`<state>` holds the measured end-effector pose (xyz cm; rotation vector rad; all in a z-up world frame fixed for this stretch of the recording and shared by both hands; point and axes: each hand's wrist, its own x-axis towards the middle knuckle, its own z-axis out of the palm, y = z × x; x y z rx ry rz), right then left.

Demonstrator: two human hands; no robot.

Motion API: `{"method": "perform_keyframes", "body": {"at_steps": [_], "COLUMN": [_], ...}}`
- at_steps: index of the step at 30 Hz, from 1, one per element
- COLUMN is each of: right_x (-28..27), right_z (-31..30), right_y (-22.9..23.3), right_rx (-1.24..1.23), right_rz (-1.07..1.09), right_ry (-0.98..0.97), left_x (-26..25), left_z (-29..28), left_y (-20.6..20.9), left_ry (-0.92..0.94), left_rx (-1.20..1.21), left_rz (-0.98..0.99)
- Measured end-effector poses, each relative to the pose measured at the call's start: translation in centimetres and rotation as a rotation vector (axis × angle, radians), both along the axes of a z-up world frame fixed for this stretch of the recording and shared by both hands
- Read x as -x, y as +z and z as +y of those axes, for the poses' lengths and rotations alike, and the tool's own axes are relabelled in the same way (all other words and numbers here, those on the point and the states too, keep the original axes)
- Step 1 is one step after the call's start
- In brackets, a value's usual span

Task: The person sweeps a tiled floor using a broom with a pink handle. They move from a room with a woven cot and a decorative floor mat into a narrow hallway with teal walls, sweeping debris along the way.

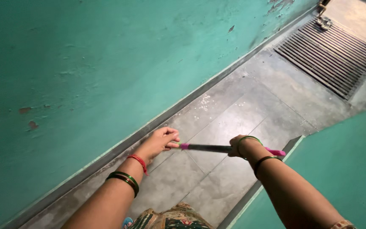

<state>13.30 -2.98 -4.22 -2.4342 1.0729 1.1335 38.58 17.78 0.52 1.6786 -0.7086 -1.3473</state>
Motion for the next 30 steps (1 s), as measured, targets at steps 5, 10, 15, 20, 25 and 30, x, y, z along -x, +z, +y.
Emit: {"method": "perform_keyframes", "body": {"at_steps": [5, 10, 15, 20, 25, 30], "right_x": [0.3, 6.4, 8.3, 7.6, 7.1, 4.5], "right_z": [0.9, -2.3, -3.4, -3.3, -2.8, 0.0], "right_y": [-1.9, -4.2, -3.8, -3.3, -2.4, -3.4], "right_rx": [-0.026, 0.001, 0.061, 0.113, 0.055, -0.041], "right_rz": [-0.035, -0.098, 0.105, 0.09, 0.017, 0.008], "right_ry": [0.121, 0.122, -0.149, -0.237, -0.14, 0.093], "left_x": [0.5, -1.0, -1.4, -0.6, -0.2, -0.6], "left_z": [-1.2, -0.3, 0.0, -1.3, -1.9, -1.7], "left_y": [0.3, 1.1, 1.0, 0.8, 0.4, -0.3], "left_ry": [-0.029, 0.01, 0.028, -0.009, -0.02, 0.004], "left_rx": [-0.002, -0.012, -0.034, -0.008, -0.021, -0.021], "left_rz": [-0.011, -0.024, -0.033, -0.023, -0.034, -0.003]}}
